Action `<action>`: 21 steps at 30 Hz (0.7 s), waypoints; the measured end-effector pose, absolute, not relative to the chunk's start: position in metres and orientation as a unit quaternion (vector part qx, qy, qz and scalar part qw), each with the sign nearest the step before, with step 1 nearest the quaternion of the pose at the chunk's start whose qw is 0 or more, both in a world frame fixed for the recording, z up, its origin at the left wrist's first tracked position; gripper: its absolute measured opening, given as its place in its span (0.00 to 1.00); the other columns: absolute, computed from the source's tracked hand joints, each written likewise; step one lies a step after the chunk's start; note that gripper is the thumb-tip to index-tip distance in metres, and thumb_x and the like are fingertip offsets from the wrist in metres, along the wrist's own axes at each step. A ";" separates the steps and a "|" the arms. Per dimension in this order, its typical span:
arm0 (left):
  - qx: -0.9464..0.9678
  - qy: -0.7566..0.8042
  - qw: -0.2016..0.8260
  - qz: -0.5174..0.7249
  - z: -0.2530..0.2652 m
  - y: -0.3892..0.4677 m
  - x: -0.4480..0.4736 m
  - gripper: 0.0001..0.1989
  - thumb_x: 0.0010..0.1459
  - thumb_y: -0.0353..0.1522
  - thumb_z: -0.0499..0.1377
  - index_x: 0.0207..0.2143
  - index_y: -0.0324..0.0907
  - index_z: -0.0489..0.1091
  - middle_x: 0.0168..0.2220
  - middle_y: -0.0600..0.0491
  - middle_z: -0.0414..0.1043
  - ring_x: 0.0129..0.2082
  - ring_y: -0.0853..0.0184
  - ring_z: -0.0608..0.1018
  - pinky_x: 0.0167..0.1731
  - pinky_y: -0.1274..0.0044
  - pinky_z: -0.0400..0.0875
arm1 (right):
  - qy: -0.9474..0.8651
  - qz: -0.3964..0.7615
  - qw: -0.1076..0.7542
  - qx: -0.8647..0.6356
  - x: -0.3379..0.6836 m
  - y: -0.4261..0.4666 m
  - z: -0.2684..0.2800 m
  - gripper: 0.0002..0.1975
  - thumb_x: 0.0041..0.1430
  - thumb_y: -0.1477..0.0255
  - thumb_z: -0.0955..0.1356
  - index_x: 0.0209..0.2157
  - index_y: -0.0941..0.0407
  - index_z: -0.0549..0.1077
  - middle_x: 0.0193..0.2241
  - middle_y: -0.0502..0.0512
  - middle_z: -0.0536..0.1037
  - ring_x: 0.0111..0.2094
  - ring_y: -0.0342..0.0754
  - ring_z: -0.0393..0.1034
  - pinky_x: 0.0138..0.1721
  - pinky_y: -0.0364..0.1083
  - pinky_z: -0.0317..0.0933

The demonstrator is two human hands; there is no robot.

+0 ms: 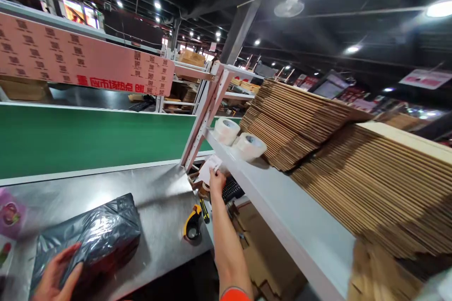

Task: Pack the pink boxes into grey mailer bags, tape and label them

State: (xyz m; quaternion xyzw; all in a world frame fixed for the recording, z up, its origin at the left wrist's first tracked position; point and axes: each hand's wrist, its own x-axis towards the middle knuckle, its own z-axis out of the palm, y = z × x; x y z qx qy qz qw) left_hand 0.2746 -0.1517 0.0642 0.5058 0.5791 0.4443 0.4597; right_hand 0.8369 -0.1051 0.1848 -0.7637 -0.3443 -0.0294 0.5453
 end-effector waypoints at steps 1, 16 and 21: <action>0.498 0.572 0.480 0.442 0.074 -0.156 0.282 0.40 0.47 0.64 0.69 0.53 0.49 0.76 0.61 0.43 0.81 0.68 0.38 0.77 0.74 0.46 0.67 | -0.382 -0.010 0.537 -0.753 0.818 -0.105 0.180 0.39 0.59 0.34 0.64 0.29 0.58 0.81 0.26 0.64 0.83 0.30 0.56 0.73 0.33 0.52 0.67; 0.387 0.414 0.753 0.334 0.178 -0.166 0.307 0.32 0.38 0.58 0.79 0.29 0.39 0.82 0.31 0.49 0.81 0.32 0.65 0.79 0.36 0.74 0.76 | -0.763 -0.137 0.398 -0.490 0.528 -0.211 0.154 0.21 0.64 0.82 0.66 0.51 0.50 0.83 0.39 0.56 0.84 0.38 0.52 0.76 0.37 0.50 0.69; 0.412 0.418 0.766 0.262 0.159 -0.178 0.280 0.29 0.38 0.56 0.79 0.24 0.41 0.78 0.24 0.55 0.74 0.26 0.69 0.73 0.34 0.75 0.74 | -0.721 -0.122 0.383 -0.565 0.508 -0.268 0.129 0.16 0.68 0.82 0.67 0.47 0.51 0.84 0.40 0.56 0.85 0.40 0.52 0.78 0.39 0.50 0.73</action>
